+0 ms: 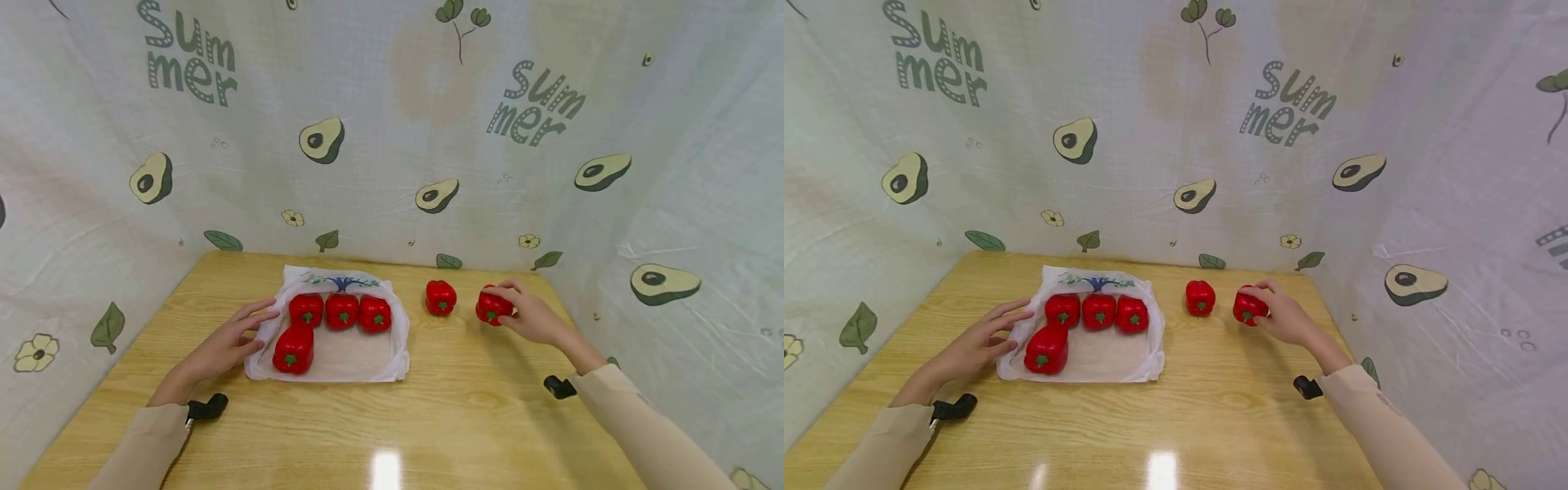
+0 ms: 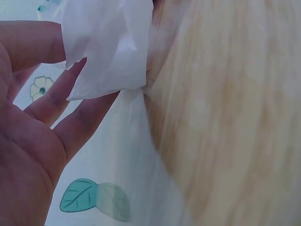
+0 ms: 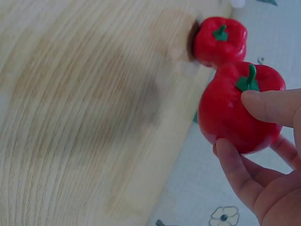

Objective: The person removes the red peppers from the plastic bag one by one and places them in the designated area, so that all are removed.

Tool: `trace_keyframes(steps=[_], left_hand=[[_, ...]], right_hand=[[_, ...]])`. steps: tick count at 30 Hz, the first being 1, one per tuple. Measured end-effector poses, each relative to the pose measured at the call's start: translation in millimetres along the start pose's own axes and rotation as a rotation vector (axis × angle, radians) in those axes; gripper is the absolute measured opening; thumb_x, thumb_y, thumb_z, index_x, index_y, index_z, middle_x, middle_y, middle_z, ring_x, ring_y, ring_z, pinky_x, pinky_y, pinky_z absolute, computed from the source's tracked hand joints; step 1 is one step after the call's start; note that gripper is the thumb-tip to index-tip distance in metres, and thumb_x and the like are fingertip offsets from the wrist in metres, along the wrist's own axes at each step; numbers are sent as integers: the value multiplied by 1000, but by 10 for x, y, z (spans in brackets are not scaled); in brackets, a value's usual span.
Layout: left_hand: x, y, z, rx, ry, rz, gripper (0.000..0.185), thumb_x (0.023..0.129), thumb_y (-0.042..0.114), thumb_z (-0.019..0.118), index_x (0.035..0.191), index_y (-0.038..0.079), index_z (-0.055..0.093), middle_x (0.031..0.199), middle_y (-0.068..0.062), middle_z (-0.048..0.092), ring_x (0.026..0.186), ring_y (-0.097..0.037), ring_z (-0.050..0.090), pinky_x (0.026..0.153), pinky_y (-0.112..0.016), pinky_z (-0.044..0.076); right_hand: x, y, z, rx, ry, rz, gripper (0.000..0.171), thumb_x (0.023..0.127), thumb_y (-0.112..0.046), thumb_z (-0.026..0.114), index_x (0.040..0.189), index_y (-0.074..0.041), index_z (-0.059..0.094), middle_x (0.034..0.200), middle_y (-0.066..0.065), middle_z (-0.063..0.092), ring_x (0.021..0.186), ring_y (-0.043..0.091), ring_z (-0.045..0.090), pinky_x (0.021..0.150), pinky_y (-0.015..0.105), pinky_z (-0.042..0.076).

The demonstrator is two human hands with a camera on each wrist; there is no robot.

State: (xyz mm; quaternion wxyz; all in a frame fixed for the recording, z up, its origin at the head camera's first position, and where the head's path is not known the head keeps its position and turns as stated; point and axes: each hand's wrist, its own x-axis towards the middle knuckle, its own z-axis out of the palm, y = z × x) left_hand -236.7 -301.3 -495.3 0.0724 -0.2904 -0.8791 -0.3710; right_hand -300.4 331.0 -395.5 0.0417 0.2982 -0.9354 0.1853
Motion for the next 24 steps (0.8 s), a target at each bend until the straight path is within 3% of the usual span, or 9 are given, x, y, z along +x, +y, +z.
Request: trace_keyframes(steps=[3, 10, 15, 24], left_hand=[[1, -7, 7, 2, -2, 8, 67, 91, -12, 75, 153, 3, 54, 167, -19, 35, 135, -47, 52, 99, -29, 58], [8, 13, 2, -16, -7, -6, 66, 92, -11, 74, 153, 4, 54, 167, -19, 34, 135, -49, 53, 99, -18, 51], [5, 10, 4, -10, -9, -25, 64, 93, -8, 75, 153, 6, 56, 168, -16, 35, 137, -47, 53, 100, -17, 50], [-5, 21, 12, 3, -2, -5, 63, 92, -8, 75, 152, 4, 57, 167, -17, 36, 144, -45, 41, 102, -12, 45]], right_hand=[[35, 106, 23, 6, -3, 5, 61, 93, 8, 74, 150, -6, 56, 141, 23, 49, 105, 38, 68, 78, 40, 64], [160, 239, 77, 30, -15, 48, 60, 96, 6, 71, 152, -6, 55, 142, 26, 47, 113, 43, 64, 80, 45, 64], [270, 300, 133, 36, -24, 67, 61, 95, 6, 73, 152, -5, 55, 140, 27, 48, 116, 43, 61, 86, 52, 62], [343, 385, 213, 113, -94, 84, 60, 94, 12, 70, 150, -2, 55, 140, 29, 45, 115, 43, 58, 92, 57, 58]])
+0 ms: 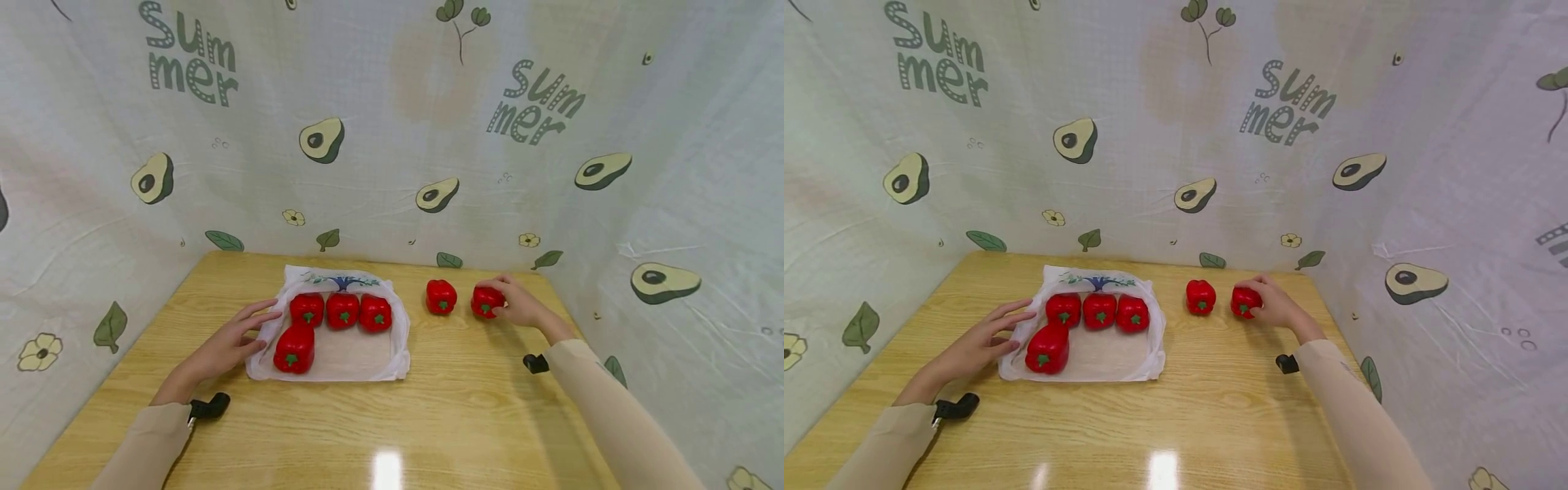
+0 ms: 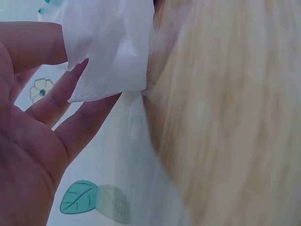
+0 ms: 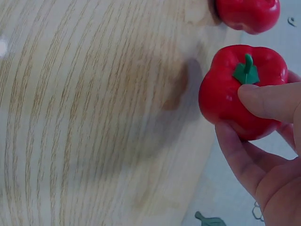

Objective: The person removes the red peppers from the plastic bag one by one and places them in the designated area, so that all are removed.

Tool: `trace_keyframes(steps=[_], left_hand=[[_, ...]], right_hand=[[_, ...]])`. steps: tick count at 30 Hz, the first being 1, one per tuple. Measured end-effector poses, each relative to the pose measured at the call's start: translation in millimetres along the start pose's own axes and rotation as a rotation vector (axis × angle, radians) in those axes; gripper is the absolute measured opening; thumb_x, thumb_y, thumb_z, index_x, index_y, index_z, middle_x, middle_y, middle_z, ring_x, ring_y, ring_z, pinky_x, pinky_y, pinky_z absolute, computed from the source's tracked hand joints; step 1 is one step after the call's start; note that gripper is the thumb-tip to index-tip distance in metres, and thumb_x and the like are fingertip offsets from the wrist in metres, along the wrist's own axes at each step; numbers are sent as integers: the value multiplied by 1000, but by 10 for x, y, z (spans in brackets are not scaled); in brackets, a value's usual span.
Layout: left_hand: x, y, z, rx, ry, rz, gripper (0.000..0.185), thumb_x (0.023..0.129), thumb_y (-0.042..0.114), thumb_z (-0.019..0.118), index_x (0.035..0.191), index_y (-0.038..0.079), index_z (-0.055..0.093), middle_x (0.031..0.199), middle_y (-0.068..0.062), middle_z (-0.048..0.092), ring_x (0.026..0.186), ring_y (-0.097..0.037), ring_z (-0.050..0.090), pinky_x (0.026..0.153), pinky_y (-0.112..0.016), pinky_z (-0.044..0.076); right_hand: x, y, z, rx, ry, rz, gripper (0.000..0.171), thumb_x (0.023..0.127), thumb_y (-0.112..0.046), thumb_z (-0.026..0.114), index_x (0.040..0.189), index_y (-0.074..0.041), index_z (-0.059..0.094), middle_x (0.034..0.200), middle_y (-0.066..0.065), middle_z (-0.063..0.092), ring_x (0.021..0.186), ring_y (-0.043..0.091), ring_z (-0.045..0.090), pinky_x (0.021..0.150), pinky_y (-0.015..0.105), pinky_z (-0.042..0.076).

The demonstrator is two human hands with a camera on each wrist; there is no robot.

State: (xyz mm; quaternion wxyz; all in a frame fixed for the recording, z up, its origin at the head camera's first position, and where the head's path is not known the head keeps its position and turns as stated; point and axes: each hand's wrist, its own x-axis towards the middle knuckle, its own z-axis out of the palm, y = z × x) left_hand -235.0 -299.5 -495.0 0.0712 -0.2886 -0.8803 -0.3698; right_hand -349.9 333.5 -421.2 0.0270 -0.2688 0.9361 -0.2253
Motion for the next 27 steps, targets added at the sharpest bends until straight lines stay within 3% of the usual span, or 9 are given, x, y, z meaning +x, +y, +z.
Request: trace_keyframes(steps=[7, 13, 27], left_hand=[[3, 6, 3, 12, 1, -3, 64, 92, -10, 75, 151, 4, 57, 166, -18, 36, 142, -45, 44, 104, -17, 47], [12, 3, 3, 5, -4, -12, 63, 92, -9, 75, 151, 4, 57, 167, -17, 36, 144, -45, 42, 103, -15, 44], [4, -2, 4, 8, -5, -14, 63, 92, -9, 75, 151, 4, 57, 167, -16, 36, 139, -45, 49, 100, -26, 56]], right_hand=[[27, 104, 23, 13, -1, 10, 60, 93, 14, 67, 150, 1, 55, 140, 30, 43, 114, 43, 56, 91, 54, 54], [69, 136, 69, 5, 7, 5, 59, 91, 15, 67, 147, 1, 57, 137, 31, 45, 118, 47, 54, 97, 63, 52], [83, 94, 92, -17, 5, 11, 61, 88, 21, 62, 146, 2, 57, 140, 32, 45, 124, 51, 53, 103, 69, 49]])
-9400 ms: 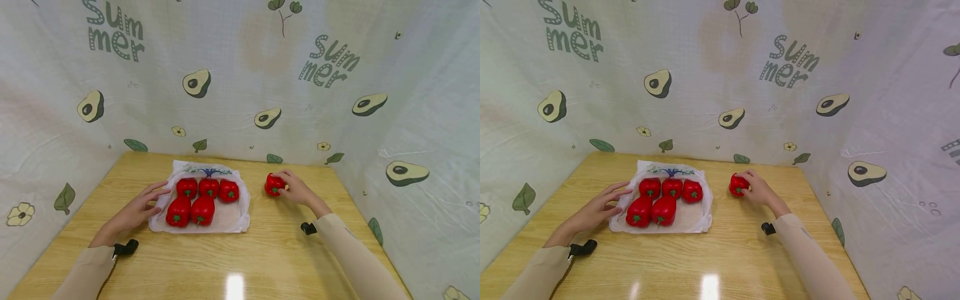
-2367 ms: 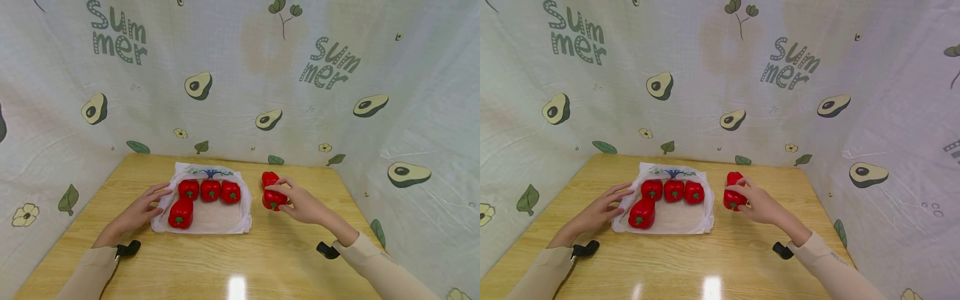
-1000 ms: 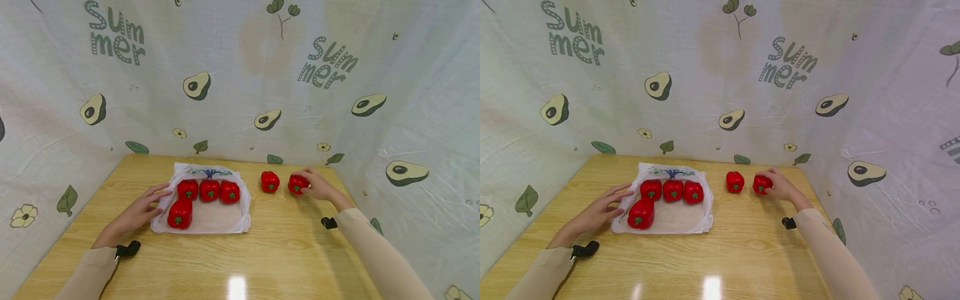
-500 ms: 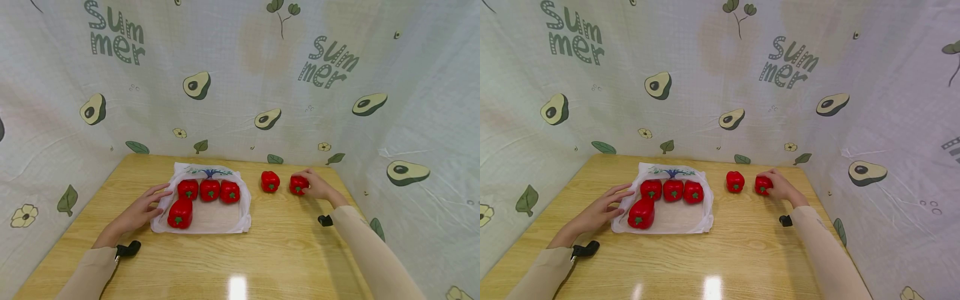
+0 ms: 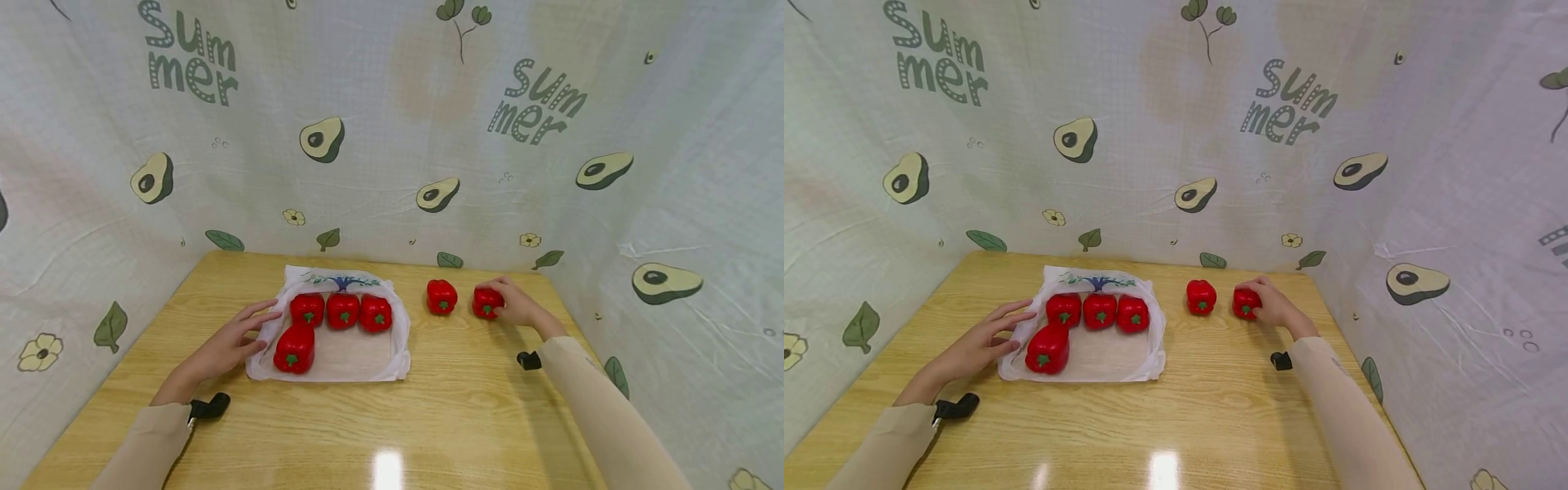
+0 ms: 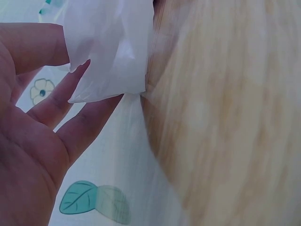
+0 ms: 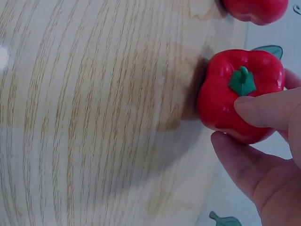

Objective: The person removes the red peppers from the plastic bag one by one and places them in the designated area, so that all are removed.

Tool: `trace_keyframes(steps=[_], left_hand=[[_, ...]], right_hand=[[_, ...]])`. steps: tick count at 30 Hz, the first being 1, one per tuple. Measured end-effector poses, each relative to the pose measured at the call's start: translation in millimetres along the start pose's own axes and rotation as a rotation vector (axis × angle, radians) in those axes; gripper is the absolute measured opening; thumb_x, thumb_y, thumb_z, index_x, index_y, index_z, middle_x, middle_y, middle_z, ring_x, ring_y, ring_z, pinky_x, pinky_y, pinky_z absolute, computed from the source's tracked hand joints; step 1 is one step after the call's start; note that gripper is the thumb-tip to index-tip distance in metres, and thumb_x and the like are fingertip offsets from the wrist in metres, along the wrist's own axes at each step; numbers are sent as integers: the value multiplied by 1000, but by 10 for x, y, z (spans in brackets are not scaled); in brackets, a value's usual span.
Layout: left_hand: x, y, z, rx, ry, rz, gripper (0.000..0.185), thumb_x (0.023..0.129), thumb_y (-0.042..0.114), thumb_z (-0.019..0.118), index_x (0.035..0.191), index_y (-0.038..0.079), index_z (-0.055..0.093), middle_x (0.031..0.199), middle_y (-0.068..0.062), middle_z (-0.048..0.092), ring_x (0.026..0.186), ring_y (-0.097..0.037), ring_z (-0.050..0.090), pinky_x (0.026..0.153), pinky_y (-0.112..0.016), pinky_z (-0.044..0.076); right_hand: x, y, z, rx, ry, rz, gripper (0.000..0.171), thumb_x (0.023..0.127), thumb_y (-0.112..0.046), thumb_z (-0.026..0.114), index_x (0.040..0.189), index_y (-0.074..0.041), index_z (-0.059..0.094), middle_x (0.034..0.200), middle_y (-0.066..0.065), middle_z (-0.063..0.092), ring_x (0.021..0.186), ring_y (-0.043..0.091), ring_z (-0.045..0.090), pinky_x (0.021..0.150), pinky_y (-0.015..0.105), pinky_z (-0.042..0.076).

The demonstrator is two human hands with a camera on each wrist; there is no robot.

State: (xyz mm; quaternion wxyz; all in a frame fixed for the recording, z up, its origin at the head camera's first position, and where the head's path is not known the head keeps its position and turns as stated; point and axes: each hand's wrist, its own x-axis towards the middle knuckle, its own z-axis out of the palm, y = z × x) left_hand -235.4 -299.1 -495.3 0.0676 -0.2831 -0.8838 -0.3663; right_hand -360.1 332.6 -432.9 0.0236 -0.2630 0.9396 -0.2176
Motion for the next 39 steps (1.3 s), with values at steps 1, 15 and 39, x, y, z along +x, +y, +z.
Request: trace_keyframes(steps=[1, 15, 39], left_hand=[[1, -1, 1, -1, 1, 1, 63, 92, -10, 75, 151, 3, 57, 167, -17, 36, 138, -45, 50, 99, -27, 56], [4, -1, 8, -1, 0, 3, 64, 92, -9, 75, 151, 5, 57, 167, -17, 36, 139, -46, 50, 101, -17, 48], [-5, -21, -7, -9, 3, 15, 67, 91, -10, 75, 153, 5, 56, 166, -19, 35, 134, -49, 54, 100, -25, 55]], right_hand=[[-2, 2, -2, 4, 1, 1, 62, 88, 21, 62, 146, 2, 57, 140, 32, 45, 124, 51, 53, 103, 69, 49], [-86, -23, -124, 34, -3, -48, 59, 89, 19, 66, 146, 3, 57, 148, 33, 43, 130, 53, 48, 98, 67, 51], [130, -1331, -172, 27, 21, -177, 55, 99, -6, 73, 151, -10, 57, 157, 18, 43, 139, 40, 49, 103, 60, 54]])
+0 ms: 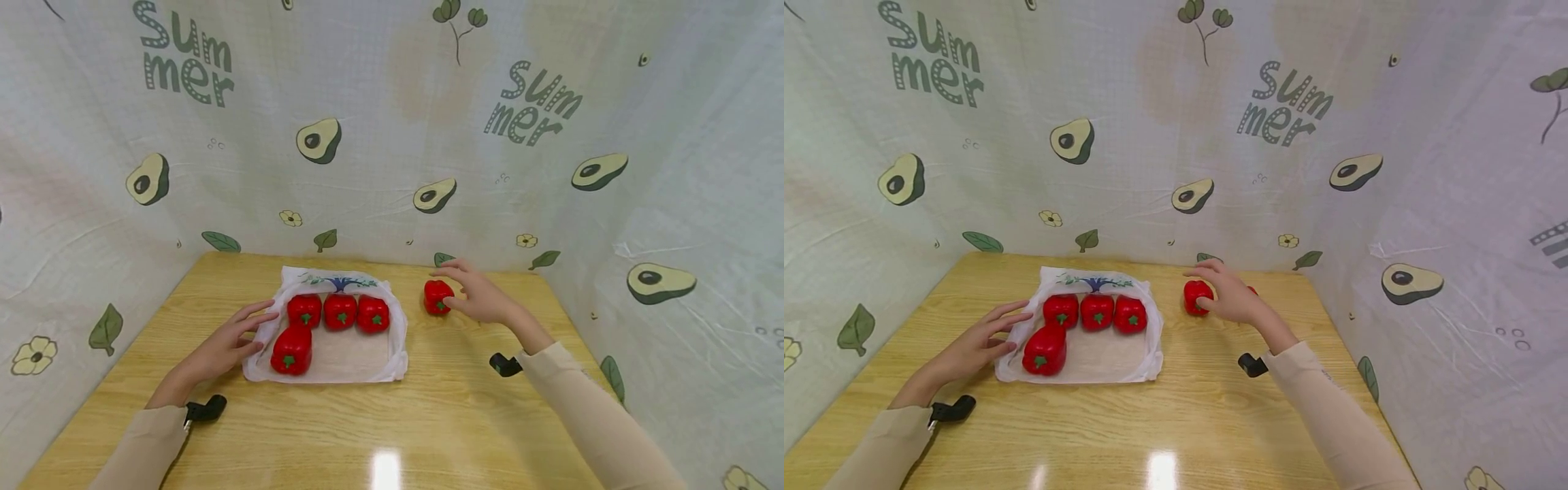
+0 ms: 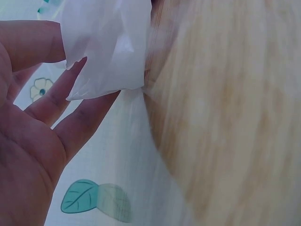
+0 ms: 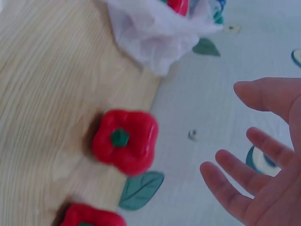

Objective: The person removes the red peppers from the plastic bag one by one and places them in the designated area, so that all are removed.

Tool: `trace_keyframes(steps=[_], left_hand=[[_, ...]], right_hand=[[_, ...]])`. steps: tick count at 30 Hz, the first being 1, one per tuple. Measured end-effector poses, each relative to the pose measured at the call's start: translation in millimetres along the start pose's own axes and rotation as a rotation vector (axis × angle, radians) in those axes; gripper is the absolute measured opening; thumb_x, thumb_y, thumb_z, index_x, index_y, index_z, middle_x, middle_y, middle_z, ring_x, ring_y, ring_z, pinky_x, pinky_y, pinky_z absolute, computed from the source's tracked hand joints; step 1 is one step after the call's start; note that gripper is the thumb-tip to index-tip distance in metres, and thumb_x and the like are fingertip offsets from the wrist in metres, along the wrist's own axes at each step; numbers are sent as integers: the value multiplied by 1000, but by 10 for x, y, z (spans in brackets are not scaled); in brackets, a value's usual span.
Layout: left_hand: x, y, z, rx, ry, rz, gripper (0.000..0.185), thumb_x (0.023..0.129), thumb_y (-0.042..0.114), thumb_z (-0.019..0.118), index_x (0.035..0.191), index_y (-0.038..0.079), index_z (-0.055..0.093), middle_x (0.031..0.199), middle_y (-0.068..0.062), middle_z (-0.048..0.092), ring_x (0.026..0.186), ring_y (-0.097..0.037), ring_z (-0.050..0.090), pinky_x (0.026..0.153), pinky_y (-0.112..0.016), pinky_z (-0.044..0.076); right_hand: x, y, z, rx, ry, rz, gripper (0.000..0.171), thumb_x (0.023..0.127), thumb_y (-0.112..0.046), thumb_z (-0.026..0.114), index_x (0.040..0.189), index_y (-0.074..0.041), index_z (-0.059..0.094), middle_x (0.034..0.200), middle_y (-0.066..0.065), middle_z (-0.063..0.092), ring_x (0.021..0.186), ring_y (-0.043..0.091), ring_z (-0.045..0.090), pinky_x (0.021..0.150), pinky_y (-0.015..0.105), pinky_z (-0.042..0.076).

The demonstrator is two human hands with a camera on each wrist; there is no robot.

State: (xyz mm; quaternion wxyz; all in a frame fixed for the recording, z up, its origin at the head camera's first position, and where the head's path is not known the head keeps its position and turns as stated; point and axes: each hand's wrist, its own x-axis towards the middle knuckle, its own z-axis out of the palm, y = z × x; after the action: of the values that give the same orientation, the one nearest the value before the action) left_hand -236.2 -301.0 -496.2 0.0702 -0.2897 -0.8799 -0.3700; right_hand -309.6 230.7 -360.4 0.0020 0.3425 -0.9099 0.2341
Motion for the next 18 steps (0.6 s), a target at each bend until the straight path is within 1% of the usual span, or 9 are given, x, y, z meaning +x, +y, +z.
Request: trace_keyframes(steps=[6, 13, 14, 15, 16, 18], left_hand=[[11, -2, 2, -22, -8, -6, 66, 92, -9, 75, 153, 6, 55, 167, -18, 34, 132, -51, 56, 97, -17, 52], [3, 8, 5, -37, -14, -9, 65, 93, -9, 74, 153, 5, 55, 167, -18, 34, 132, -52, 56, 96, -16, 51], [3, 8, 5, -39, -14, -10, 65, 93, -9, 74, 153, 5, 55, 167, -18, 34, 133, -52, 56, 96, -16, 51], [6, 7, 5, -40, -15, -12, 65, 93, -8, 74, 153, 5, 55, 167, -17, 34, 133, -52, 56, 96, -16, 51], [8, 5, 5, -40, -15, -13, 64, 93, -8, 74, 153, 5, 56, 167, -17, 34, 133, -52, 56, 96, -16, 51], [13, 3, 5, -40, -15, -14, 64, 93, -8, 75, 153, 6, 56, 167, -16, 34, 133, -52, 56, 96, -16, 51]], right_hand=[[98, -229, 126, 11, -10, -28, 55, 99, -8, 74, 151, -11, 57, 159, 16, 44, 145, 38, 46, 112, 56, 49], [215, -398, 293, 37, -5, -64, 57, 99, -12, 73, 153, -16, 55, 162, 12, 42, 139, 33, 52, 107, 51, 53], [236, -420, 319, 43, -6, -68, 58, 99, -12, 74, 154, -16, 55, 162, 11, 42, 130, 33, 58, 104, 49, 55], [255, -445, 346, 52, -8, -69, 58, 99, -12, 74, 154, -17, 55, 163, 11, 41, 125, 33, 60, 99, 49, 57], [277, -467, 375, 54, -13, -69, 58, 100, -13, 74, 154, -17, 54, 163, 10, 41, 125, 32, 60, 97, 47, 58], [322, -521, 428, 73, -20, -74, 58, 100, -13, 73, 155, -16, 54, 163, 10, 41, 126, 32, 59, 93, 48, 58]])
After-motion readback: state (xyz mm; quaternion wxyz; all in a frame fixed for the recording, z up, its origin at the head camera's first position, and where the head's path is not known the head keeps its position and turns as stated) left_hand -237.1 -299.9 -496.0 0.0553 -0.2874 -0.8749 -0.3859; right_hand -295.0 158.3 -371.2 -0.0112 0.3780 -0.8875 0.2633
